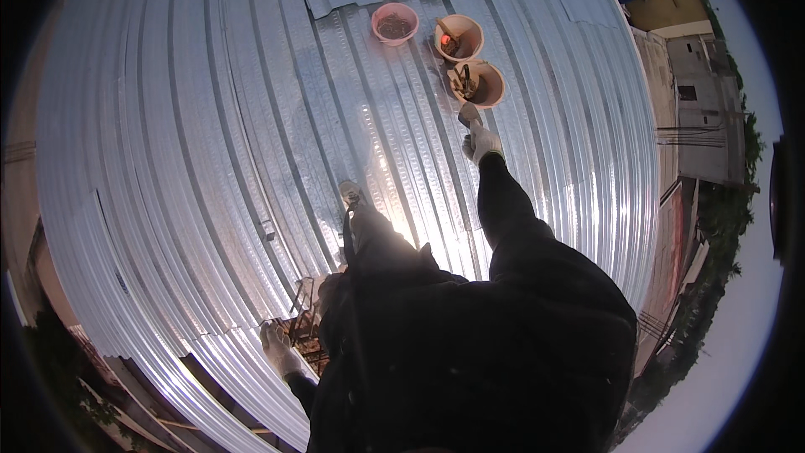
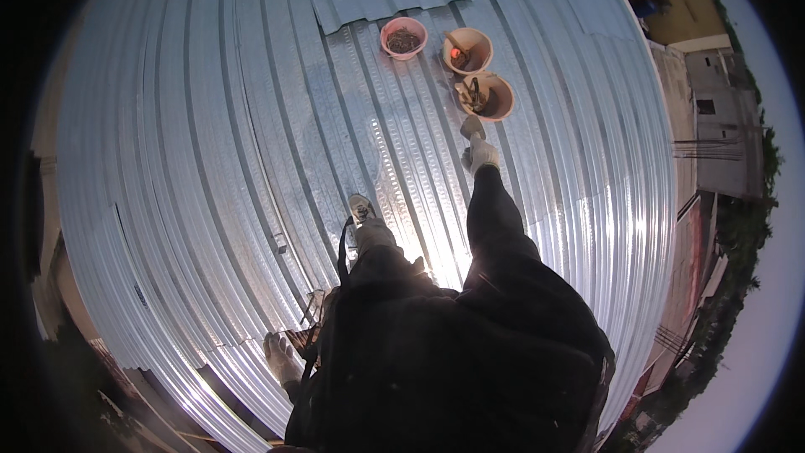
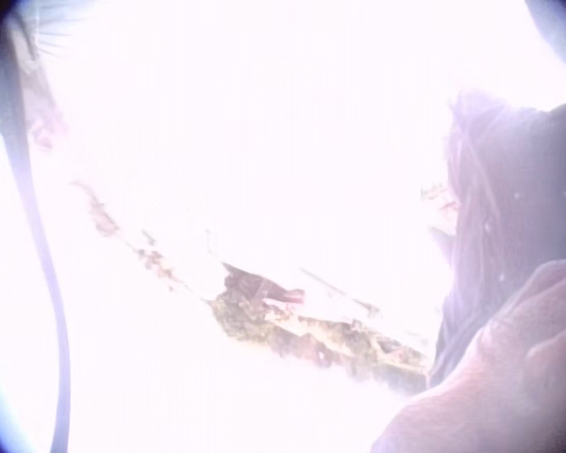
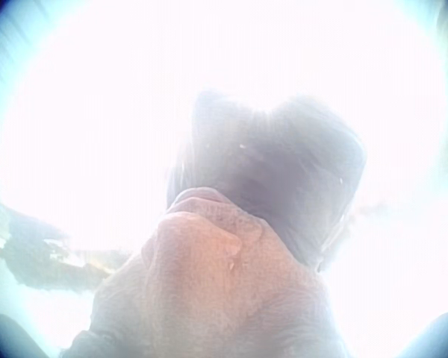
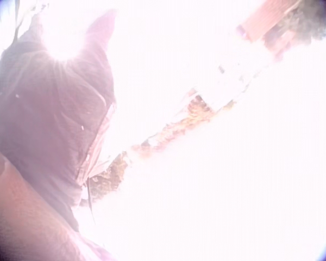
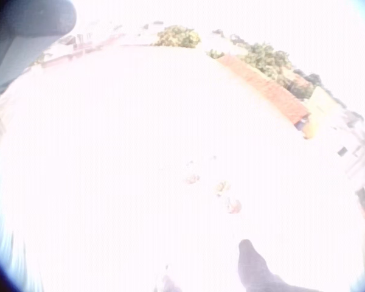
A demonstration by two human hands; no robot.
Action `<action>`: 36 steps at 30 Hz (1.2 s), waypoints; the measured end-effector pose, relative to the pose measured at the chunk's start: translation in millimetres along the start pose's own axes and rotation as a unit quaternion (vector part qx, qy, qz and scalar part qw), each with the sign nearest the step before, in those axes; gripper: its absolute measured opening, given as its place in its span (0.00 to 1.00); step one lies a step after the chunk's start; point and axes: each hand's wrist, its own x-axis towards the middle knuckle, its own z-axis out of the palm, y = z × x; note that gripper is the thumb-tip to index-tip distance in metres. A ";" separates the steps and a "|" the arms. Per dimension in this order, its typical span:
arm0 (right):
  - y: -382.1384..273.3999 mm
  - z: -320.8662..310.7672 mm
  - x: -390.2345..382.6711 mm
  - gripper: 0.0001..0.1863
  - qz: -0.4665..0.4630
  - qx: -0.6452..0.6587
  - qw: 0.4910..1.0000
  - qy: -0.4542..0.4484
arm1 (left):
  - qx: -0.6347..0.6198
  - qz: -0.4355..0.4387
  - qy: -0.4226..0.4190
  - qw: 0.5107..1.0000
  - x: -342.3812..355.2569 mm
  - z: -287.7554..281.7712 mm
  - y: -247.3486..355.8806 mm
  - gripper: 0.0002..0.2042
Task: The person walks across a corrugated metal roof and positions a large metal sheet onto the roof structure. They align the sheet with existing panels and hold it in place while another worker assists nearby.
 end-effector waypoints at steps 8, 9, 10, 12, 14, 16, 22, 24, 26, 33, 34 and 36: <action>-70.6 41.3 25.0 0.21 -0.011 -0.001 0.999 0.050 | 0.036 -0.042 0.016 0.998 44.6 -0.9 22.2 0.27; -62.8 49.1 18.4 0.18 -0.008 0.013 1.000 0.022 | 0.024 -0.068 0.006 0.997 48.3 0.5 5.9 0.25; -56.2 55.2 14.8 0.16 -0.007 0.023 1.000 -0.002 | 0.046 -0.124 0.004 0.991 47.5 10.6 -3.3 0.25; -32.2 55.1 17.6 0.14 0.028 0.087 0.993 -0.070 | 0.100 -0.152 -0.096 0.979 56.4 15.5 -33.7 0.24; -17.4 71.9 27.6 0.13 0.105 0.157 0.974 -0.125 | 0.141 -0.140 -0.138 0.970 57.5 25.3 -65.4 0.24; -9.6 96.4 16.7 0.12 0.100 0.130 0.977 -0.139 | 0.150 -0.133 -0.134 0.971 54.0 29.9 -80.0 0.24; -66.9 112.9 54.3 0.14 0.049 0.133 0.980 -0.138 | 0.107 -0.119 -0.096 0.982 60.5 23.9 -77.9 0.23; -99.0 159.2 26.2 0.08 -0.003 0.183 0.978 -0.098 | 0.071 -0.117 -0.036 0.990 51.3 3.3 -77.6 0.22; -124.8 153.7 8.3 0.09 -0.059 0.182 0.980 -0.061 | 0.052 -0.115 -0.014 0.992 51.2 0.8 -56.1 0.22; -55.4 205.0 11.2 0.17 -0.092 -0.068 0.989 -0.098 | -0.029 -0.125 0.010 0.992 46.9 0.7 -63.6 0.21; -14.7 247.6 -21.9 0.16 -0.061 -0.149 0.977 -0.138 | -0.036 -0.129 0.015 0.991 45.9 -3.3 -79.7 0.21; 58.3 277.1 -52.1 0.18 -0.009 -0.218 0.946 -0.242 | -0.035 -0.120 -0.047 0.991 72.1 -2.1 -128.8 0.20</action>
